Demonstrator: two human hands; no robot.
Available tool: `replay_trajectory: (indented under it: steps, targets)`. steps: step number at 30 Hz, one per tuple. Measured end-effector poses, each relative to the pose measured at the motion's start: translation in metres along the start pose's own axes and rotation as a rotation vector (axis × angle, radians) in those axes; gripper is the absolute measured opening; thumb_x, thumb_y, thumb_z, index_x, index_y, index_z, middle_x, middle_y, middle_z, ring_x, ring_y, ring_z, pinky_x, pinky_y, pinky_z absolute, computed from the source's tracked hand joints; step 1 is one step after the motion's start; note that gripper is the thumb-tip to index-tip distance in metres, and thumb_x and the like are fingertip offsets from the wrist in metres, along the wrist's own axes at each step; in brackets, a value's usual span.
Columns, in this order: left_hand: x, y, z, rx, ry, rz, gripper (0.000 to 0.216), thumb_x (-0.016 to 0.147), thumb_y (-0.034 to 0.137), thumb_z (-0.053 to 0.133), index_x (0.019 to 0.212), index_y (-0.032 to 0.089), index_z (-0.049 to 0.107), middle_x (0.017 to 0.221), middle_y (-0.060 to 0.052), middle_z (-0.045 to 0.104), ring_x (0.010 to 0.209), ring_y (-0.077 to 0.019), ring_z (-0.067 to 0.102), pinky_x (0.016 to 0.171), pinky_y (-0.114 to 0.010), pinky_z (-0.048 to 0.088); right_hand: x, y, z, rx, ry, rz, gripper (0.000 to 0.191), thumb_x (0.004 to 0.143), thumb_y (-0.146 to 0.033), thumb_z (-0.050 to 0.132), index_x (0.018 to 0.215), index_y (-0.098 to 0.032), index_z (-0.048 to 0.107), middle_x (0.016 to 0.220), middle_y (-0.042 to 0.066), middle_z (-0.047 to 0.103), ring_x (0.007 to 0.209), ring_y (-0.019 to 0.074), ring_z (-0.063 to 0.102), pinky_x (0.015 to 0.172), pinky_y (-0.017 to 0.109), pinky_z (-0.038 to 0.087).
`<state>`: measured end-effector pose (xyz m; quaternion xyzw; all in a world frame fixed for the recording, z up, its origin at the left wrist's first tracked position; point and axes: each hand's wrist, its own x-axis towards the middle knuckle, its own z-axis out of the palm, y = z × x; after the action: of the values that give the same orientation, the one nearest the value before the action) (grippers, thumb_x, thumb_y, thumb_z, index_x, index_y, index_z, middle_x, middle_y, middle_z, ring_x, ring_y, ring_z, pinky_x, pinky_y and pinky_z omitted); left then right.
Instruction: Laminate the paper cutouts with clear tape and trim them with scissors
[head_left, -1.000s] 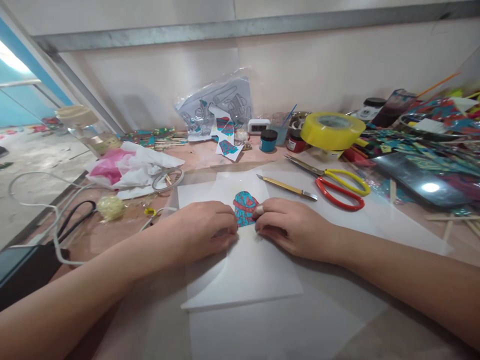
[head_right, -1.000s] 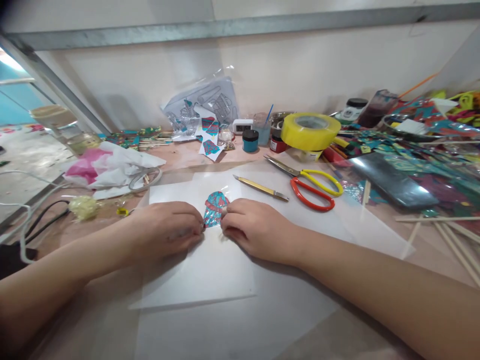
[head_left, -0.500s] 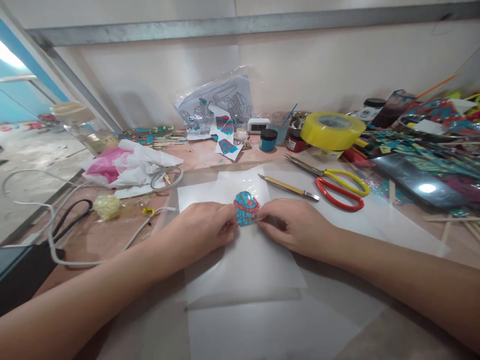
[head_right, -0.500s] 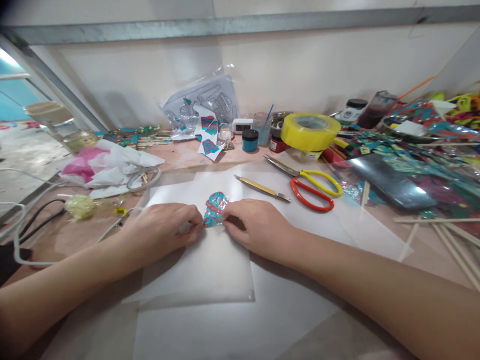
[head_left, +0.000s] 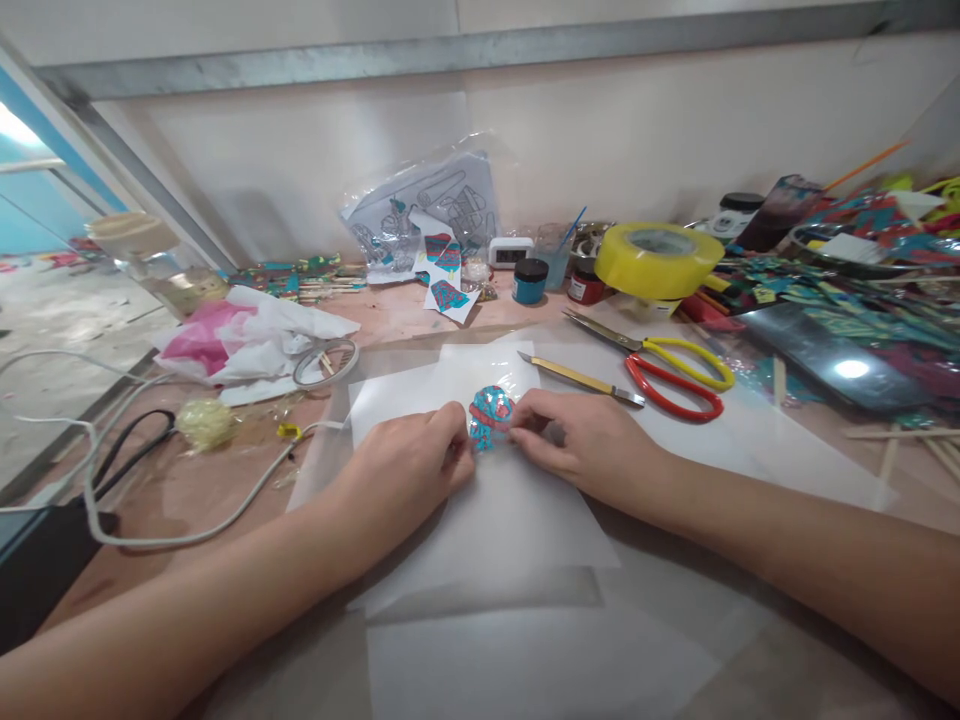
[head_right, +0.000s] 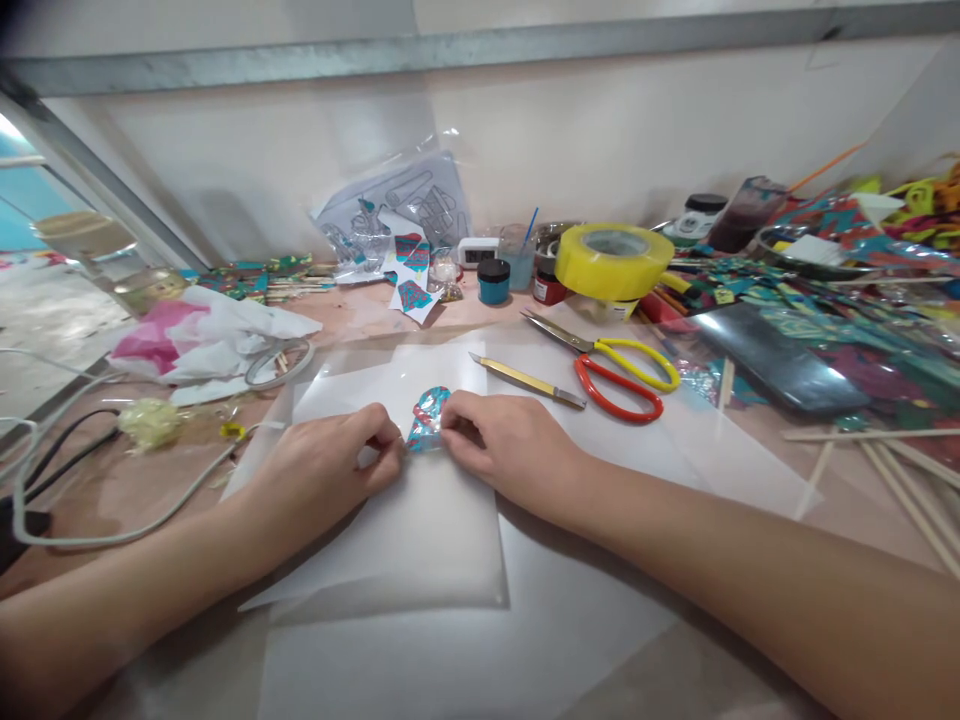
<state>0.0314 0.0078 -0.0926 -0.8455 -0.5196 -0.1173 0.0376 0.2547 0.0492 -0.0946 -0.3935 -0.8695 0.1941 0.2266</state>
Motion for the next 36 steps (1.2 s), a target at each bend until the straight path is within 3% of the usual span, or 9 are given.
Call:
replay_trajectory:
  steps: [9,14,18,20,26,33,36]
  targets:
    - [0.006,0.005,-0.002,0.074,-0.007,-0.042,0.008,0.085,0.016,0.052,0.082,0.024,0.05,0.065,0.002,0.07,0.059,-0.0182,0.068,0.054,-0.027,0.04,0.001,0.0,-0.002,0.165,0.006,0.076,0.007,0.088,-0.017,0.062,0.086,-0.022,0.067,0.076,-0.001,0.073,0.067,0.0163,0.065,0.063,0.026,0.047]
    - [0.002,0.004,0.001,0.057,0.048,0.032,0.009,0.086,0.015,0.052,0.081,0.023,0.051,0.065,0.001,0.07,0.059,-0.018,0.068,0.055,-0.027,0.042,-0.004,-0.003,-0.016,0.14,-0.137,-0.093,0.017,0.087,-0.017,0.063,0.102,-0.019,0.071,0.1,0.006,0.078,0.089,0.0229,0.071,0.08,0.035,0.052]
    - [-0.001,0.004,0.003,0.076,0.08,0.058,0.009,0.087,0.016,0.052,0.081,0.022,0.052,0.065,0.001,0.069,0.059,-0.0183,0.068,0.054,-0.028,0.043,-0.003,-0.001,-0.017,0.014,-0.231,-0.229,0.036,0.085,-0.033,0.079,0.117,-0.017,0.07,0.117,0.012,0.074,0.105,0.0296,0.068,0.088,0.04,0.053]
    - [0.0,0.005,0.004,0.082,0.092,0.055,0.01,0.087,0.016,0.051,0.08,0.023,0.051,0.064,0.001,0.069,0.059,-0.0178,0.068,0.054,-0.027,0.044,-0.002,0.001,-0.011,-0.051,-0.2,-0.266,0.038,0.085,-0.037,0.081,0.117,-0.018,0.072,0.114,0.012,0.074,0.102,0.0287,0.068,0.084,0.038,0.053]
    - [0.001,0.005,0.006,0.12,0.103,0.061,0.009,0.087,0.016,0.052,0.081,0.023,0.052,0.064,0.0,0.07,0.059,-0.0193,0.069,0.052,-0.028,0.044,-0.001,0.004,0.007,-0.111,-0.039,-0.348,0.01,0.095,-0.027,0.07,0.099,-0.02,0.077,0.094,0.008,0.075,0.085,0.0229,0.067,0.07,0.031,0.049]
    - [0.002,0.006,0.008,0.087,0.168,0.066,0.008,0.089,0.018,0.051,0.082,0.022,0.052,0.064,0.0,0.071,0.056,-0.0198,0.069,0.053,-0.028,0.042,0.0,0.006,0.013,-0.048,0.025,-0.375,0.018,0.1,-0.019,0.057,0.097,-0.019,0.075,0.102,0.009,0.078,0.088,0.0222,0.069,0.075,0.031,0.05]
    - [0.002,0.008,0.009,0.066,0.163,0.049,0.009,0.09,0.02,0.05,0.083,0.022,0.052,0.063,0.0,0.071,0.056,-0.0204,0.069,0.052,-0.029,0.041,0.002,0.005,0.014,-0.1,-0.001,-0.313,0.018,0.1,-0.022,0.058,0.094,-0.017,0.074,0.094,0.009,0.078,0.084,0.0227,0.068,0.072,0.031,0.047]
